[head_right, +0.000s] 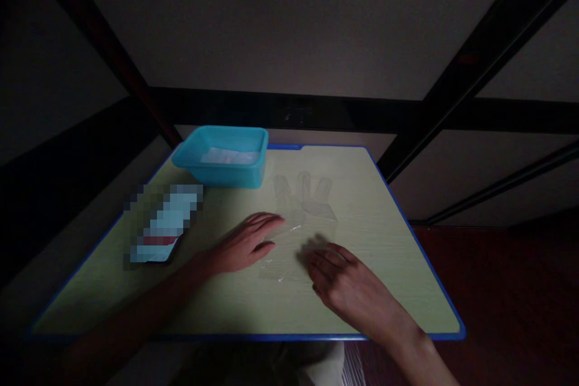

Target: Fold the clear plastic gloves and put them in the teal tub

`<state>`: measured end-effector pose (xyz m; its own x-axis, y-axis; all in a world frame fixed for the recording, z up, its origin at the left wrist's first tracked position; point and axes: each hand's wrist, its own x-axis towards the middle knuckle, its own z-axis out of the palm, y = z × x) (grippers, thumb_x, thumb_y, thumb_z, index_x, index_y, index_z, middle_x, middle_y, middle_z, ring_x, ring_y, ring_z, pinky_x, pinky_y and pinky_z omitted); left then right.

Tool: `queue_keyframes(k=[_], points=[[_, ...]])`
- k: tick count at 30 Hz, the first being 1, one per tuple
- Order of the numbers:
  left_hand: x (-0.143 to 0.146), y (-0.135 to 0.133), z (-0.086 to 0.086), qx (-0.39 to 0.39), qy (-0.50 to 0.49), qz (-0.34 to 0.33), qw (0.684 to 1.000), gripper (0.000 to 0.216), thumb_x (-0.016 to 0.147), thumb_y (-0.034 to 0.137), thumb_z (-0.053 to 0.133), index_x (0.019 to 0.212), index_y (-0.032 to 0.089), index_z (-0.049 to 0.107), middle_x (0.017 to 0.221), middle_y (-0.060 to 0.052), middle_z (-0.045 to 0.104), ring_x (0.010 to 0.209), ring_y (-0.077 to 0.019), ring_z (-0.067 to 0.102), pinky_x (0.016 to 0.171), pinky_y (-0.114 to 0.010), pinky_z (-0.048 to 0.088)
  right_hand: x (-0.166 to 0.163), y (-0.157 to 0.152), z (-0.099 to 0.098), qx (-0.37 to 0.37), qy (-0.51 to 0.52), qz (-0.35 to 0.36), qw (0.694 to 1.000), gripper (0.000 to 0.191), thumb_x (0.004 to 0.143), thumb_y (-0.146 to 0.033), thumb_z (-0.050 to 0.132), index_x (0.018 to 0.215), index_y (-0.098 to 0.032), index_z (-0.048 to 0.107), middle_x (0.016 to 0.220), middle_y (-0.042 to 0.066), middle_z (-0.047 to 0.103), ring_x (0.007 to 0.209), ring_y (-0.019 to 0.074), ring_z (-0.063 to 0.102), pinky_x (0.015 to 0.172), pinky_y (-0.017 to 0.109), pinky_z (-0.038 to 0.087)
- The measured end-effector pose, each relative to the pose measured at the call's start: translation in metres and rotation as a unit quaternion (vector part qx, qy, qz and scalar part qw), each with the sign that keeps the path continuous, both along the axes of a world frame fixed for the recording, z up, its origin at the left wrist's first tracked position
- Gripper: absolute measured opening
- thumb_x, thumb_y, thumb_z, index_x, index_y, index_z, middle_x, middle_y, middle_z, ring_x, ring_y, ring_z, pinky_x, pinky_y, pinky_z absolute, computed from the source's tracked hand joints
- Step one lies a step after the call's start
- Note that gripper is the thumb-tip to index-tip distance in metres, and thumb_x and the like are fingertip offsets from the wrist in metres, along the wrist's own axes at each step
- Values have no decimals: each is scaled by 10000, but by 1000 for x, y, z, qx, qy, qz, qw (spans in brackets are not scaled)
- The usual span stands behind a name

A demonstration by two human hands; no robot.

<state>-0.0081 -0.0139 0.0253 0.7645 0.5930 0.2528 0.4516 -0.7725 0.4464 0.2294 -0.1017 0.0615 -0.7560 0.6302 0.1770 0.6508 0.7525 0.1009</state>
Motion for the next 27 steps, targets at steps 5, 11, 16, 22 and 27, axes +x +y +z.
queue_keyframes(k=[5,11,16,22,27], points=[[0,0,-1,-6,25,3,1000,457,843,174,511,1289,167,411,1272,-118,528,1189,-232,465,1016,-412,389,-4,-1,-5,37,-17,-4,999,346,818,-49,500,1137,-117,614,1097,80,689,988,217,638,872,367,519],[0,0,0,-11,26,-3,1000,449,842,191,531,1276,154,421,1270,-117,528,1188,-230,459,1025,-399,378,-2,-4,-17,70,8,-46,996,411,826,-11,429,1193,-122,578,1167,98,658,1054,204,611,889,359,504],[-3,2,2,-41,3,-18,999,509,827,240,548,1307,171,392,1294,-123,510,1212,-235,446,1029,-415,370,2,-1,-28,59,72,-63,994,340,865,-49,420,1127,-119,625,1124,108,679,1029,204,632,867,372,526],[-21,13,1,-99,-8,-70,993,695,719,232,596,1356,127,338,1393,-157,422,1298,-264,380,1078,-431,326,3,3,-19,-60,212,-123,968,307,929,-204,389,1053,-165,667,1002,90,719,911,223,678,802,412,563],[-29,18,-1,-86,-24,-89,992,786,588,61,457,1362,127,339,1430,-129,390,1339,-224,335,1106,-429,292,2,4,-10,-95,277,-139,946,319,941,-242,377,1070,-196,665,977,73,728,875,211,688,765,380,572]])
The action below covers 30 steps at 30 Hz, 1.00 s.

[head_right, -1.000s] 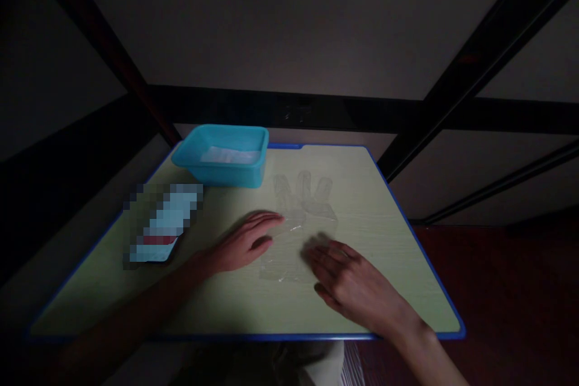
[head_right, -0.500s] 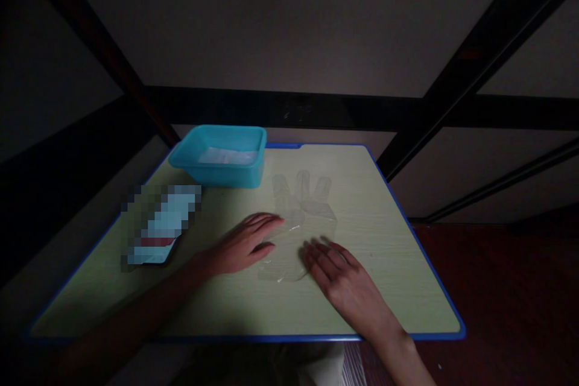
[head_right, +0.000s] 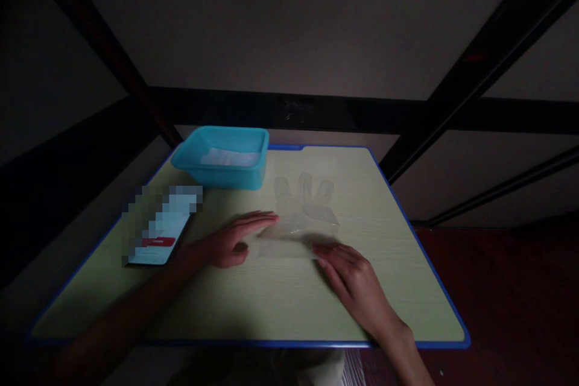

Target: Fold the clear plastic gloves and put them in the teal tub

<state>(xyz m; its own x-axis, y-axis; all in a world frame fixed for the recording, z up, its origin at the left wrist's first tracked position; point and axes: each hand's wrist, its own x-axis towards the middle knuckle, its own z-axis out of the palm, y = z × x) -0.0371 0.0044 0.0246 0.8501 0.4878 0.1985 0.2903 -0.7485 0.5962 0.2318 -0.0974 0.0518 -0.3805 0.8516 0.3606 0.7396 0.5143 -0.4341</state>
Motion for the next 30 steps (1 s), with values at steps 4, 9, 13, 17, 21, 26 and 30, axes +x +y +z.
queue_keyframes(k=[4,9,13,17,21,26,30], points=[[12,0,-2,47,11,27,998,640,695,92,490,1329,134,407,1381,-121,464,1296,-210,407,1101,-436,300,-2,0,2,3,4,18,1000,321,941,-244,377,1066,-189,667,994,79,724,893,212,684,780,386,571],[28,-1,-2,101,23,-1,995,448,846,151,497,1293,139,462,1344,-103,512,1259,-188,456,1078,-407,339,-3,-2,-2,2,-15,59,998,300,931,-209,396,1077,-183,656,1020,83,716,920,213,678,799,406,572],[30,-1,0,124,27,-34,991,363,898,168,449,1251,113,511,1308,-107,545,1236,-185,480,1065,-376,359,0,-4,-5,-6,-33,77,996,304,913,-189,430,1137,-204,635,1049,71,709,957,215,667,844,414,556],[30,-1,-1,133,34,-38,990,344,917,165,414,1239,132,527,1309,-79,549,1248,-173,467,1062,-357,362,7,-7,6,-32,-45,108,993,303,897,-284,498,1174,-231,608,1091,63,693,1000,219,647,854,404,548],[31,-1,-3,120,42,-28,991,350,910,161,420,1243,173,528,1302,-53,559,1253,-157,461,1065,-345,355,9,5,26,-96,-22,87,991,306,916,-375,449,1144,-226,589,1105,87,671,1001,218,639,817,378,548],[31,-1,-4,121,46,-25,991,360,899,147,426,1243,166,530,1299,-63,560,1251,-171,463,1062,-366,351,-5,42,24,-118,-20,87,989,196,949,-295,371,944,-202,543,900,65,636,872,193,619,780,369,523],[31,-1,-3,123,58,-31,990,366,894,142,426,1245,143,528,1295,-71,563,1257,-184,456,1058,-375,350,-13,61,10,-104,-31,98,989,171,953,-270,351,887,-204,494,816,51,599,820,201,583,749,382,504]])
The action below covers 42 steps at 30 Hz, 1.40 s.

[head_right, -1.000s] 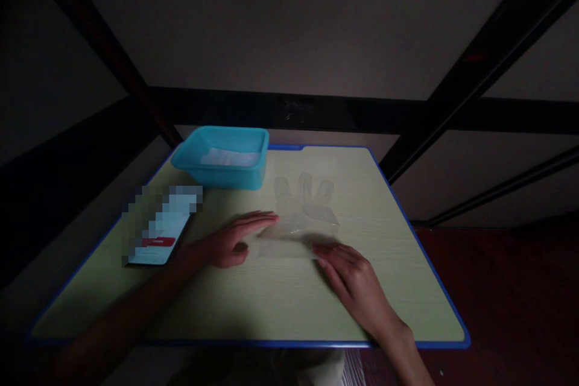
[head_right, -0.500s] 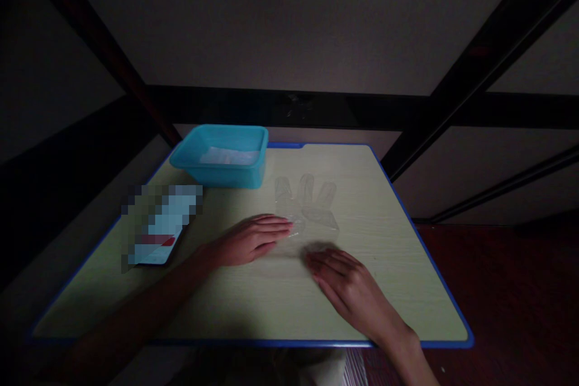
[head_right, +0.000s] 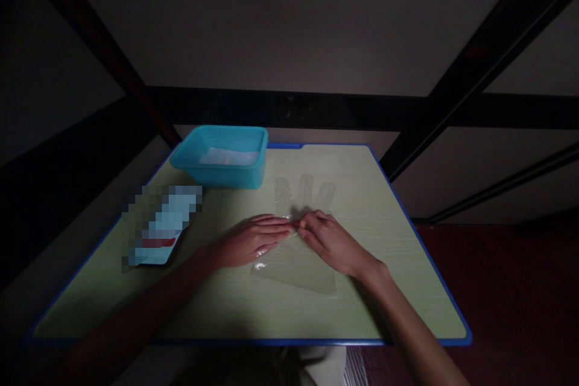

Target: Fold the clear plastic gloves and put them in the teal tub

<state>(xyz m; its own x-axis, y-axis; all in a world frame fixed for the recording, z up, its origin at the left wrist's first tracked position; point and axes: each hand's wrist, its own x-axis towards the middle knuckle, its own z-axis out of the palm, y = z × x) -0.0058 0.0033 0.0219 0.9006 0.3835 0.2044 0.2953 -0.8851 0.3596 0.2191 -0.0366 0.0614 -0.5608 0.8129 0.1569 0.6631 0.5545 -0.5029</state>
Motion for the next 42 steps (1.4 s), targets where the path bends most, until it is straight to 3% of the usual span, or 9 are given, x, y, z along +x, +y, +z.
queue_keyframes(k=[9,17,20,26,32,35,42], points=[[-1,1,-2,-5,-6,-1,1000,375,885,139,451,1250,176,525,1302,-60,558,1272,-164,440,1070,-369,337,8,-5,-2,-25,36,1,999,217,958,-290,322,903,-200,512,814,51,596,791,187,582,723,365,511],[-1,1,1,0,1,-6,1000,357,896,142,444,1244,154,522,1319,-50,542,1267,-162,445,1061,-358,347,39,-17,-1,-31,43,-65,996,224,941,-317,358,867,-209,540,801,52,621,755,186,625,679,355,542],[-1,1,1,-1,2,-4,1000,355,900,153,447,1247,162,520,1326,-42,535,1267,-159,445,1061,-357,347,49,-32,-4,-2,16,-51,999,187,894,-328,471,1002,-212,570,979,78,663,918,219,641,772,394,547],[-1,0,1,5,-1,-3,1000,352,899,160,461,1246,147,526,1335,-62,526,1265,-169,448,1061,-368,347,37,-73,-10,104,-101,22,989,509,782,-315,638,1256,-191,499,1249,100,603,1116,258,575,891,438,515],[-1,2,2,-12,-7,-5,1000,333,920,168,433,1233,144,542,1326,-63,534,1267,-157,446,1070,-343,333,21,-83,-21,216,-105,9,971,301,876,-218,502,1159,-138,568,1155,108,660,1045,230,609,834,392,530],[0,2,2,-18,-6,1,1000,332,933,192,417,1238,152,542,1325,-57,535,1268,-153,444,1075,-332,322,26,-77,-28,255,-84,-13,963,294,892,-166,452,1160,-149,571,1091,102,686,996,211,631,804,371,533],[0,0,4,-21,4,4,1000,330,941,189,396,1235,156,543,1323,-55,536,1265,-145,448,1072,-337,320,45,-55,-36,234,-87,-57,967,376,924,-202,411,1290,-174,492,1159,105,658,1020,209,634,835,375,541]])
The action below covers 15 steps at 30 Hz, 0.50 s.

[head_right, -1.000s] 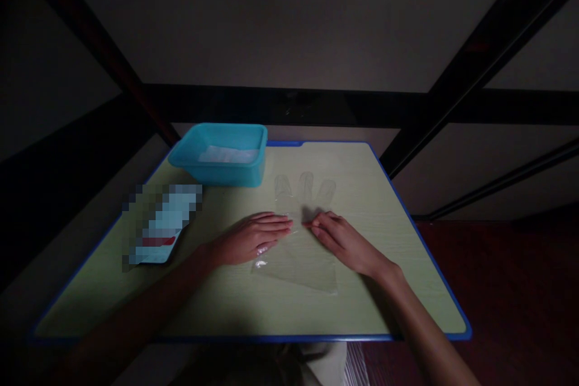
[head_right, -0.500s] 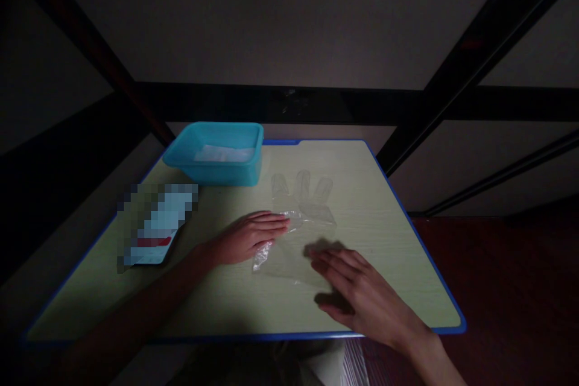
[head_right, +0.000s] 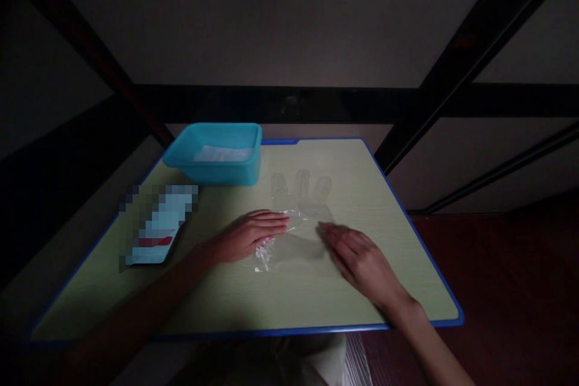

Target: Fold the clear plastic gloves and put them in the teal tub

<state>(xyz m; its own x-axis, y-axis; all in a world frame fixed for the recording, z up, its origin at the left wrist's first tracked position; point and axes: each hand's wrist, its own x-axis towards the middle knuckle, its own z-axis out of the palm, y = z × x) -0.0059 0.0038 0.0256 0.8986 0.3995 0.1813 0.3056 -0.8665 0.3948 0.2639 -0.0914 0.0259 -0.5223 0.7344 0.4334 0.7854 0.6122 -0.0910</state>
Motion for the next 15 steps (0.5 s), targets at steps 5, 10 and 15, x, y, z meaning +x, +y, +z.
queue_keyframes(k=[5,10,15], points=[[-6,-4,0,13,17,-11,1000,348,934,174,404,1267,176,503,1355,-55,503,1282,-159,429,1070,-375,315,0,6,6,-1,-26,33,999,324,949,-217,364,1154,-164,610,1160,99,661,1022,208,638,834,373,545],[-13,-7,-4,22,8,-14,1000,412,919,234,465,1323,158,440,1397,-91,449,1312,-179,389,1085,-383,299,-1,6,10,15,-36,56,998,345,957,-213,334,1062,-137,654,1096,107,690,980,204,657,802,360,556],[-19,-7,-7,39,-3,-3,999,435,904,239,496,1328,167,429,1396,-97,449,1307,-176,397,1083,-382,308,-2,6,8,8,-22,58,998,332,954,-221,350,1040,-137,660,1071,105,700,960,197,662,797,356,557]])
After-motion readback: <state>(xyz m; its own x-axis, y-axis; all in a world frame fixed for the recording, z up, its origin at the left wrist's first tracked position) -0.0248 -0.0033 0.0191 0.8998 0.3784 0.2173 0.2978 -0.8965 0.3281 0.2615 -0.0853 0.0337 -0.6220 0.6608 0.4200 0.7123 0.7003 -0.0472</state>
